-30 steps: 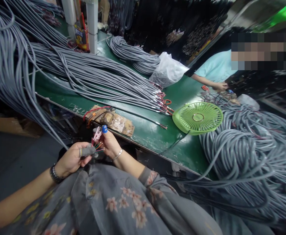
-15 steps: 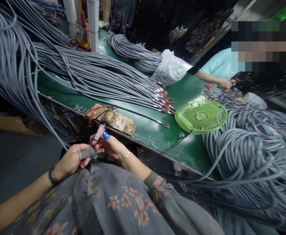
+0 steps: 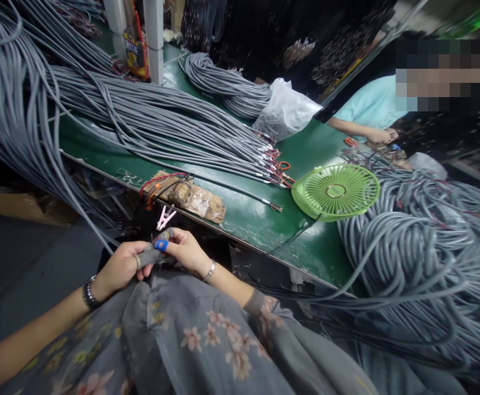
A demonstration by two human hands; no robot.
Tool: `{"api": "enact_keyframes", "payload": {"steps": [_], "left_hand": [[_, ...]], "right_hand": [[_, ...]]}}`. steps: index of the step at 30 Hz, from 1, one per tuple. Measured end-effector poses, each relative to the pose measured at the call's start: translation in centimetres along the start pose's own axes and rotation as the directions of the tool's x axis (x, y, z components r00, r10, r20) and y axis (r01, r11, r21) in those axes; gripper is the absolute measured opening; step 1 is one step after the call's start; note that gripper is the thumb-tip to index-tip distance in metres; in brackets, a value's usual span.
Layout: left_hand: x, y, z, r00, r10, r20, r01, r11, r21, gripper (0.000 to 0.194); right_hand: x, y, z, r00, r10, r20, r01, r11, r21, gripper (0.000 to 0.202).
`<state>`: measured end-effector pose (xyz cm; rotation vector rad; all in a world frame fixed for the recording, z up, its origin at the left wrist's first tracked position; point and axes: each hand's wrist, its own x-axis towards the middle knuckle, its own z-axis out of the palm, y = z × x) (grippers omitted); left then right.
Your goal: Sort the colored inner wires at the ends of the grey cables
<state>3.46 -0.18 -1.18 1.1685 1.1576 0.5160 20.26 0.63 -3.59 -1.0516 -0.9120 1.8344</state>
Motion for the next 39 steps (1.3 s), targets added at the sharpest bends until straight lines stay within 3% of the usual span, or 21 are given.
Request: {"api": "enact_keyframes", "payload": {"steps": [5, 10, 15, 20, 24, 32, 35, 39], "left_hand": [[-0.2, -0.5, -0.2, 0.997, 0.069, -0.046, -0.070, 0.998, -0.012, 0.040], [-0.5, -0.7, -0.2, 0.996, 0.078, -0.054, -0.085, 0.986, -0.146, 0.039], [-0.4, 0.6, 0.2, 0.998, 0.024, -0.064, -0.043, 0.948, -0.315, 0.037], [0.2, 1.6, 0.4, 0.998, -0.013, -0.068, -0.015, 0.917, -0.399, 0.034], [0.6, 1.4, 0.4, 0.998, -0.018, -0.060, -0.008, 0.914, -0.405, 0.032], [1.0, 0.8, 0.4, 0.999, -0.034, -0.036, 0.017, 0.925, -0.381, 0.033], [0.9, 0.8, 0.5, 0.998, -0.038, -0.047, 0.017, 0.924, -0.382, 0.034], [0.1, 0.7, 0.4, 0.998, -0.037, -0.044, 0.019, 0.936, -0.352, 0.035]], "right_hand": [[-0.1, 0.5, 0.3, 0.998, 0.039, -0.051, -0.037, 0.998, 0.052, 0.044], [-0.1, 0.8, -0.5, 0.997, 0.034, 0.064, -0.042, 0.992, 0.121, 0.044], [1.8, 0.2, -1.9, 0.993, 0.094, 0.074, -0.112, 0.947, 0.303, 0.048], [3.9, -1.0, -1.2, 0.994, 0.107, 0.038, -0.114, 0.950, 0.290, 0.052], [4.2, -1.1, -0.4, 0.996, 0.085, 0.017, -0.086, 0.941, 0.327, 0.052], [4.5, -0.6, 0.3, 0.987, 0.067, -0.144, -0.003, 0.914, 0.405, 0.047], [4.3, -0.5, 0.3, 0.990, 0.075, -0.122, -0.021, 0.917, 0.398, 0.051], [3.6, -0.7, -0.1, 0.994, 0.113, 0.006, -0.106, 0.914, 0.393, 0.057]]}}
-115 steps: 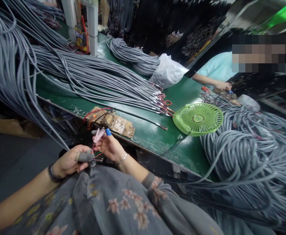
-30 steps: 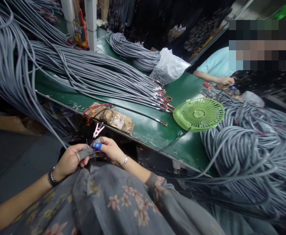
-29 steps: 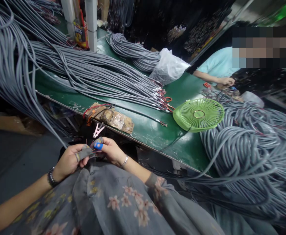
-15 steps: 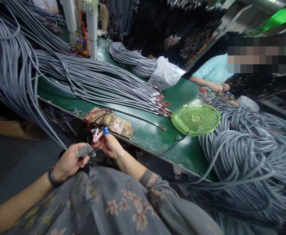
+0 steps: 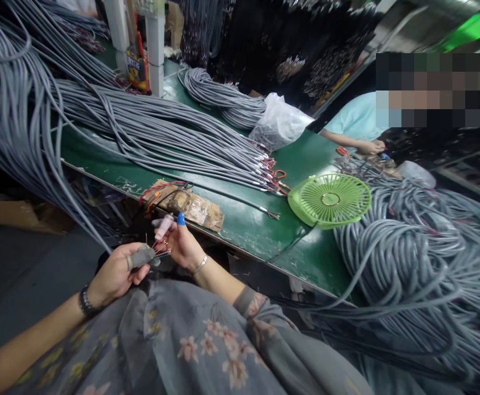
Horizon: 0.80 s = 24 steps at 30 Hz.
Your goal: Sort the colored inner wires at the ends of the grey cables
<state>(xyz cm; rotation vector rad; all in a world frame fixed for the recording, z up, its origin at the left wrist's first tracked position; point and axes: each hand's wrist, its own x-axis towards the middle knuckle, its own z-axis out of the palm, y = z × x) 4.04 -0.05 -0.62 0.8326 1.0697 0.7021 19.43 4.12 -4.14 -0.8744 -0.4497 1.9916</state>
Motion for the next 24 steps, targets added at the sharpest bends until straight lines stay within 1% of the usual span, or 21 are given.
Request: {"api": "enact_keyframes", "payload": {"steps": [2, 5, 8, 12, 17, 21, 24], "left_hand": [[-0.5, -0.2, -0.1, 1.000, 0.015, 0.010, -0.016, 0.999, 0.034, 0.037], [-1.0, -0.5, -0.2, 0.995, 0.098, -0.008, -0.097, 0.991, 0.094, 0.036], [-1.1, -0.5, 0.0, 0.981, 0.177, -0.076, -0.169, 0.980, 0.101, 0.034], [-0.8, -0.4, 0.5, 0.962, 0.222, -0.161, -0.214, 0.975, 0.062, 0.030], [-0.5, -0.5, 0.8, 0.963, 0.189, -0.193, -0.189, 0.982, 0.016, 0.027], [-0.4, -0.3, 1.0, 0.972, 0.147, -0.185, -0.157, 0.987, -0.039, 0.027], [-0.5, -0.2, 1.1, 0.974, 0.126, -0.187, -0.137, 0.989, -0.050, 0.026]], "right_hand": [[-0.4, -0.3, -0.2, 0.998, 0.037, 0.041, -0.037, 0.999, 0.000, 0.058], [-0.7, -0.7, -0.3, 0.997, 0.061, 0.056, -0.061, 0.998, -0.006, 0.054], [-0.6, -0.8, -0.4, 0.999, 0.027, 0.020, -0.026, 0.999, -0.023, 0.047], [-0.3, -0.7, -0.4, 1.000, -0.020, 0.000, 0.020, 0.998, -0.052, 0.042], [-0.1, -0.3, -0.3, 0.999, -0.042, 0.000, 0.042, 0.999, -0.024, 0.043], [0.2, 0.0, -0.2, 0.997, -0.065, -0.037, 0.066, 0.997, 0.028, 0.040], [0.4, 0.1, 0.0, 0.993, -0.092, -0.069, 0.095, 0.995, 0.033, 0.039]]}}
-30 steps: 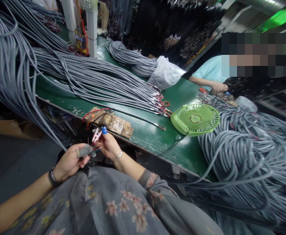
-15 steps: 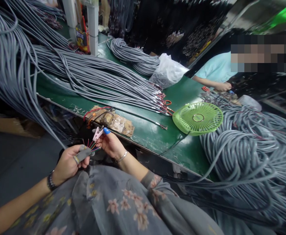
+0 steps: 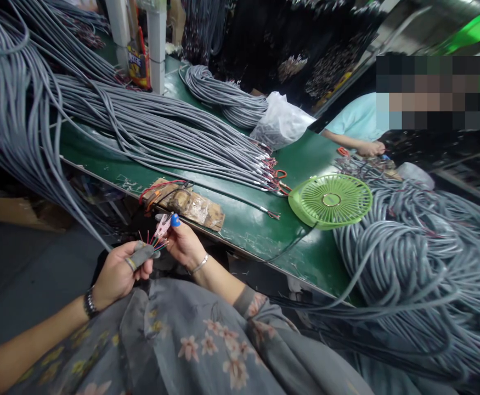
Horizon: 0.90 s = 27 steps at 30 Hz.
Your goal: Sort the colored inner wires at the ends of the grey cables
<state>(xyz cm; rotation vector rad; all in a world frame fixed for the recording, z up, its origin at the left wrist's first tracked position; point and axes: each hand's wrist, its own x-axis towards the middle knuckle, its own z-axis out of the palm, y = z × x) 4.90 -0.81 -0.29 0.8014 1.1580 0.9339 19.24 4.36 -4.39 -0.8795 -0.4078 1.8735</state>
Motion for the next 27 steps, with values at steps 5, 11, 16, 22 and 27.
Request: {"api": "enact_keyframes", "payload": {"steps": [5, 11, 16, 22, 27], "left_hand": [[0.04, -0.13, -0.02, 1.000, -0.007, 0.007, 0.007, 1.000, 0.026, 0.025], [0.13, -0.24, -0.17, 1.000, 0.012, 0.027, -0.013, 0.999, 0.044, 0.026], [0.25, -0.12, -0.04, 0.999, 0.006, 0.031, -0.006, 1.000, 0.022, 0.026], [0.10, -0.37, -0.38, 0.998, 0.051, 0.046, -0.052, 0.998, 0.031, 0.028], [-0.44, -0.78, -0.94, 0.993, 0.109, 0.050, -0.113, 0.990, 0.080, 0.029]], "right_hand": [[-0.08, -0.07, 0.20, 1.000, -0.015, -0.014, 0.015, 1.000, -0.016, 0.036], [-0.31, -0.20, 0.44, 1.000, 0.002, -0.017, -0.002, 1.000, 0.007, 0.031], [-0.46, -0.13, 0.49, 1.000, 0.007, -0.013, -0.006, 1.000, 0.018, 0.035], [-0.51, -0.08, 0.45, 0.999, 0.028, 0.015, -0.028, 1.000, 0.002, 0.044], [-0.55, -0.23, -0.03, 0.997, 0.029, 0.073, -0.026, 0.999, -0.047, 0.044]]}}
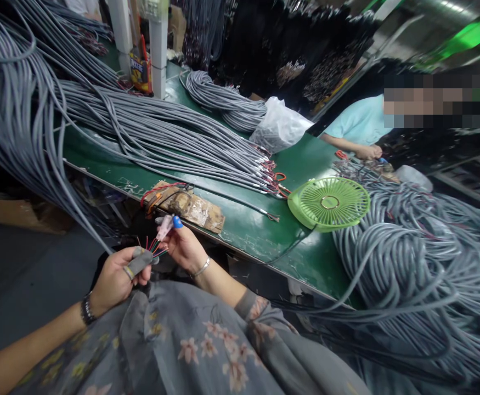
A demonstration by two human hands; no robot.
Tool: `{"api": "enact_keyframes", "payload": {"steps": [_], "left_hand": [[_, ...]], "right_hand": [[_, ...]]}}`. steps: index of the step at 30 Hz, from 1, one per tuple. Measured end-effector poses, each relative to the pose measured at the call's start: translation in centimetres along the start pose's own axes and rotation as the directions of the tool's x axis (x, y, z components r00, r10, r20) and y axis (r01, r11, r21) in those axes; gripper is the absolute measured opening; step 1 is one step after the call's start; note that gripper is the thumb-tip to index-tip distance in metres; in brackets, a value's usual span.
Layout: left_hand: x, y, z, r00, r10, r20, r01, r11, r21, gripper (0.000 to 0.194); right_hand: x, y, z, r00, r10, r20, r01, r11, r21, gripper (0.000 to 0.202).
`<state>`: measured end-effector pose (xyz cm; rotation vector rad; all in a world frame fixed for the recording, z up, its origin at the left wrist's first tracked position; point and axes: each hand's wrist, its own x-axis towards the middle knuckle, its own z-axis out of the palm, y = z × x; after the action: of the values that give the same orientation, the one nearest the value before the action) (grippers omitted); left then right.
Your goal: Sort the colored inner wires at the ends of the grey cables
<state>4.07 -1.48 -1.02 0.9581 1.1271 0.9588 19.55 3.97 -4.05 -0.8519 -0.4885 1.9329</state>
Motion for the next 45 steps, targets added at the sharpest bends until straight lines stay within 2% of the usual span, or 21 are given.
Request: {"api": "enact_keyframes", "payload": {"steps": [9, 19, 23, 28, 32, 35, 41, 43, 45], "left_hand": [[0.3, 0.1, 0.3, 0.998, -0.015, -0.066, 0.014, 1.000, -0.014, 0.027], [0.6, 0.4, 0.8, 0.997, -0.075, -0.031, 0.075, 0.997, -0.010, 0.028], [0.6, 0.5, 0.9, 0.998, -0.064, -0.022, 0.064, 0.998, -0.025, 0.027], [0.3, 0.0, 0.3, 1.000, 0.004, 0.009, -0.004, 1.000, 0.017, 0.025], [-0.1, -0.3, -0.2, 0.999, 0.049, -0.022, -0.049, 0.998, 0.036, 0.025], [0.0, -0.1, 0.0, 0.997, 0.039, -0.065, -0.038, 0.999, 0.009, 0.027], [0.4, 0.1, 0.7, 0.997, -0.012, -0.078, 0.010, 1.000, -0.029, 0.029], [0.6, 0.1, 0.7, 0.997, -0.011, -0.074, 0.009, 1.000, -0.030, 0.029], [0.7, 0.1, 0.8, 0.997, -0.010, -0.073, 0.008, 1.000, -0.027, 0.028]], "right_hand": [[0.0, 0.3, -0.7, 0.996, -0.077, 0.034, 0.078, 0.996, -0.034, 0.037], [0.1, 0.4, -0.5, 0.992, -0.119, 0.032, 0.121, 0.991, -0.055, 0.037], [0.1, 0.5, -0.5, 0.996, -0.084, 0.011, 0.085, 0.996, -0.032, 0.040], [-0.1, 0.2, -0.4, 1.000, -0.001, 0.016, 0.001, 1.000, -0.024, 0.043], [-0.2, -0.1, -0.3, 0.999, -0.051, -0.002, 0.051, 0.998, -0.047, 0.035], [-0.2, 0.1, -0.4, 0.997, -0.077, -0.001, 0.077, 0.993, -0.088, 0.041], [0.2, 1.0, -1.6, 0.955, -0.296, 0.000, 0.285, 0.919, -0.274, 0.059], [0.4, 1.1, -1.7, 0.962, -0.271, 0.034, 0.269, 0.916, -0.297, 0.060], [0.6, 1.0, -1.6, 0.981, -0.185, 0.060, 0.194, 0.944, -0.266, 0.059]]}}
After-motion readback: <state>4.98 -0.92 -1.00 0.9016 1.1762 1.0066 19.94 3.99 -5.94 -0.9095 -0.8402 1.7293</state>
